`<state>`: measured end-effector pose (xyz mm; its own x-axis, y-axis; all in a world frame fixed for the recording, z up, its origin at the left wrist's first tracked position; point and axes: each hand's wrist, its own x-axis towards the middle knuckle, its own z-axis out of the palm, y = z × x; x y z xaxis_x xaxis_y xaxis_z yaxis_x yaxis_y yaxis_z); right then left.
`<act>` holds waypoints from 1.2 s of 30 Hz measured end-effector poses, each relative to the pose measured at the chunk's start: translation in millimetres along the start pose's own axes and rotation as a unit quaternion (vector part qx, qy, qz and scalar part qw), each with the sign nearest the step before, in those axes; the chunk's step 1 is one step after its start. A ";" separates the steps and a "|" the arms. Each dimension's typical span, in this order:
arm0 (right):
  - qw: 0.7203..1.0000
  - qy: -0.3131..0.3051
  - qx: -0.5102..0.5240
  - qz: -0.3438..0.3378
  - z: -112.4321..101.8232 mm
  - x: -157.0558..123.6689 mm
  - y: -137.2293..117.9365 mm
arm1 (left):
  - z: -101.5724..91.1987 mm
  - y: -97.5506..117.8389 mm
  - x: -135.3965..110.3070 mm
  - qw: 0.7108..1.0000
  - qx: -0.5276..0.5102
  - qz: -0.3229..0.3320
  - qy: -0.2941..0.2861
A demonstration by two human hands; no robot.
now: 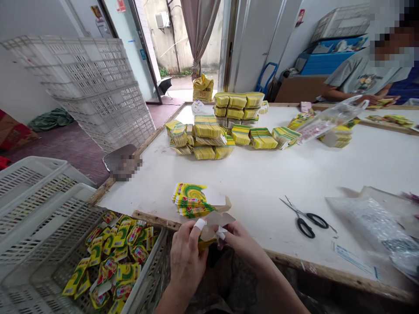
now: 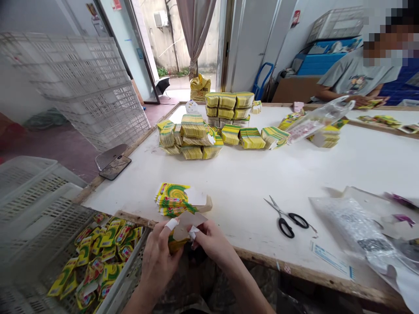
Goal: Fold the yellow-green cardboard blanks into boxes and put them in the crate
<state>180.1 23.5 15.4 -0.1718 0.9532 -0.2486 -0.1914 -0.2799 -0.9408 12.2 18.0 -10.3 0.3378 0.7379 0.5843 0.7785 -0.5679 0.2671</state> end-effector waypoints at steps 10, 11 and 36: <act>0.991 0.065 0.116 0.018 7.5 -0.1 5.9 | -4.4 -1.8 20.5 0.996 0.069 0.054 0.023; 0.988 0.069 0.135 0.026 7.3 -0.7 7.6 | -4.4 -2.2 21.1 0.996 0.075 0.051 0.025; 0.949 0.036 0.313 0.033 10.9 -3.8 30.1 | 1.5 -4.2 13.2 0.999 -0.020 0.007 0.033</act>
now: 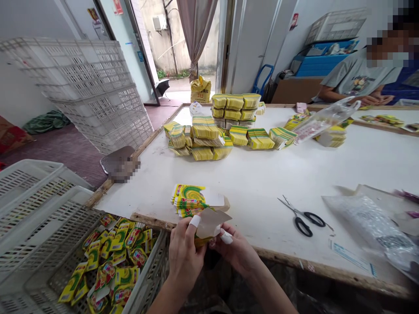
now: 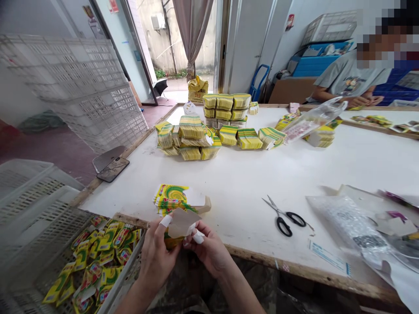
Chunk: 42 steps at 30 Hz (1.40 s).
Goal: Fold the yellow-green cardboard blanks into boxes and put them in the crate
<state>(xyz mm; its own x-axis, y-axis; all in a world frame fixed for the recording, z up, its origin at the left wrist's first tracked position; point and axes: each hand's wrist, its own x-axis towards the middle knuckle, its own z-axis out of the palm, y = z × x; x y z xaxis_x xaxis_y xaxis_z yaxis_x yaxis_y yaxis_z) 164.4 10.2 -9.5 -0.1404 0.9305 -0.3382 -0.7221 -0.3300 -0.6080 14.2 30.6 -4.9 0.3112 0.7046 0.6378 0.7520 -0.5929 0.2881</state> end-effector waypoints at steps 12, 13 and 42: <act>0.970 -0.080 -0.226 -0.036 7.7 6.9 -26.7 | 6.4 5.0 -14.4 0.997 -0.065 0.014 -0.042; 0.968 -0.073 -0.237 -0.043 6.5 7.0 -25.7 | 5.4 4.9 -13.2 0.996 -0.074 0.011 -0.058; 0.716 -0.182 -0.608 -0.291 -20.5 -6.0 -39.7 | -34.2 -19.8 8.2 0.920 -0.243 -0.185 -0.247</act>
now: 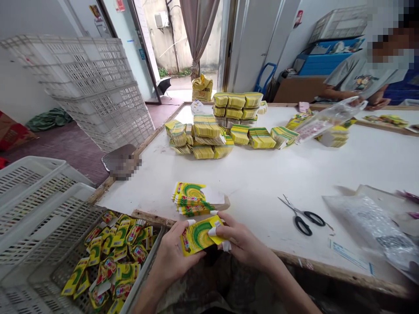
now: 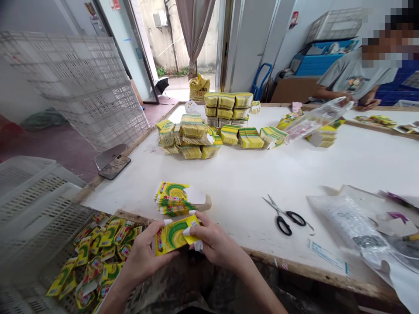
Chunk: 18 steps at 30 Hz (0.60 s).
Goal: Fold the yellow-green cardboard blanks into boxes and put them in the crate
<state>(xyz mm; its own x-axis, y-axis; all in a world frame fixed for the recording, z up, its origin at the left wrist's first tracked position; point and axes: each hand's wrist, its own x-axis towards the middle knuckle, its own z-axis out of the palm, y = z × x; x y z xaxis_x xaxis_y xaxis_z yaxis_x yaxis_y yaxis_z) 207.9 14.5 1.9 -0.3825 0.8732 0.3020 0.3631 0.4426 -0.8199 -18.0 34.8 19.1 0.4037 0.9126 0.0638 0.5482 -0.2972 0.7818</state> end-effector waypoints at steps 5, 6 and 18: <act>0.999 0.033 0.024 -0.008 0.8 0.2 -2.3 | 0.5 0.2 1.0 0.999 -0.041 -0.028 0.017; 0.999 0.034 0.042 -0.006 4.1 -0.6 -0.8 | 1.4 0.0 0.7 0.998 -0.046 -0.030 0.017; 0.984 0.122 -0.041 0.122 28.0 38.6 -1.6 | -51.8 -53.9 -29.7 0.981 0.146 -0.102 0.076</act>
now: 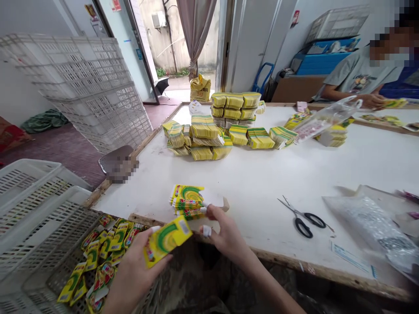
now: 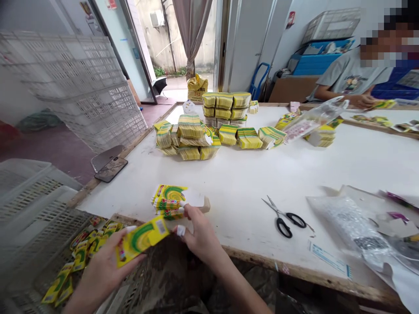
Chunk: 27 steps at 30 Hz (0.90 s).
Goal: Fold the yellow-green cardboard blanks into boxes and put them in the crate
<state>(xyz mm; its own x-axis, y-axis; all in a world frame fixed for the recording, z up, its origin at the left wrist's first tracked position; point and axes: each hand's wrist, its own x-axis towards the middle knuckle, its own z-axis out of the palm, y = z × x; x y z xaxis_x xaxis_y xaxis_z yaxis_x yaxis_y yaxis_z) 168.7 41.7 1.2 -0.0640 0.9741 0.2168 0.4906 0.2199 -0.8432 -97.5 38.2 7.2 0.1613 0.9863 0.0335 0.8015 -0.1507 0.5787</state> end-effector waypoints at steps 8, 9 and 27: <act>0.987 0.022 -0.155 0.042 9.8 56.4 3.1 | -26.5 -77.3 -23.7 0.989 0.045 -0.120 0.077; 0.987 0.020 -0.156 0.042 10.2 58.2 3.7 | -17.8 -70.1 -25.7 0.989 -0.005 -0.125 0.074; 0.910 -0.120 0.377 0.120 45.2 -38.3 -49.0 | 54.9 103.3 11.8 0.770 -0.597 -0.128 0.187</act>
<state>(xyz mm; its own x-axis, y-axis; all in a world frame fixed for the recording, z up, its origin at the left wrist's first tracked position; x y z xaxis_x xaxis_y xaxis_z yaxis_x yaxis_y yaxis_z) 107.9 -4.0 12.0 -0.2665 0.9622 -0.0565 -0.2147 -0.1164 -0.9697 18.8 30.7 22.6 -0.2694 0.9574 -0.1042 -0.3572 0.0011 0.9340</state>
